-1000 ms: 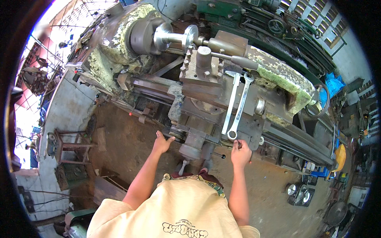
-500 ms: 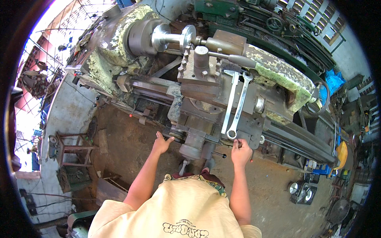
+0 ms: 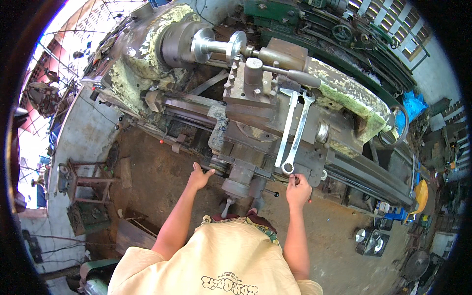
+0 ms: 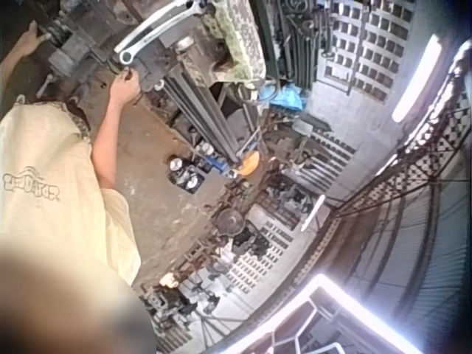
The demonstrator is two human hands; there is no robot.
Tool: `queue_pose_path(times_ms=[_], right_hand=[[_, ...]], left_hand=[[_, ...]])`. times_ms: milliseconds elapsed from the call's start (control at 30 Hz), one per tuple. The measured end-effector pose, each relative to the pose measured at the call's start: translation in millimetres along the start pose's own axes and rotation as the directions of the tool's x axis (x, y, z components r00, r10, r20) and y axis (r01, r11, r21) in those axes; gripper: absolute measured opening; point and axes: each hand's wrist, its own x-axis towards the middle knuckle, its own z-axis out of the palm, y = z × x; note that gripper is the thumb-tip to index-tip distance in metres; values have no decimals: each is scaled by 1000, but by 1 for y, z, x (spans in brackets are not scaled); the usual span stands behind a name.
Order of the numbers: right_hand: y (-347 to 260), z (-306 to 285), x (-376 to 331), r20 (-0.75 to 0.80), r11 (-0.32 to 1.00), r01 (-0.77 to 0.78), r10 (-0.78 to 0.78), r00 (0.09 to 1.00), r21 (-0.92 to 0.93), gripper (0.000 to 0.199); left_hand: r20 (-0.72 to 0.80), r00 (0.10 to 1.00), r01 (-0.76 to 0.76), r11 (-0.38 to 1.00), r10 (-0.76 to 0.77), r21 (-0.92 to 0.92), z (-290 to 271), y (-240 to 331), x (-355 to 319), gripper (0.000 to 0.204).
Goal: The person operates a metal lathe, using both hands to turn the cross-slide and compound rest handwheels while the workpiece rotates. The person repeatedly advances and retracts the cutting tool to machine the cylindrical workpiece.
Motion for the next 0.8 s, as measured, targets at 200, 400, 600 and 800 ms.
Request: queue_pose_path(times_ms=[200,400,600,800], right_hand=[[-1,-1,0,17,999,-40,40,999,-21,14],[-1,1,-1,24,999,-47,47,999,8,14],[4,2,-1,10,999,-28,28,1000,-19,15],[11,5,0,28,998,-56,57,998,-37,17]], left_hand=[[58,998,12,997,-7,-80,-7,2,-2,121],[70,998,13,998,-8,-69,-11,4,-4,121],[83,996,20,997,-14,-75,-11,1,-1,121],[26,1000,-12,999,14,-41,-5,-6,4,119]])
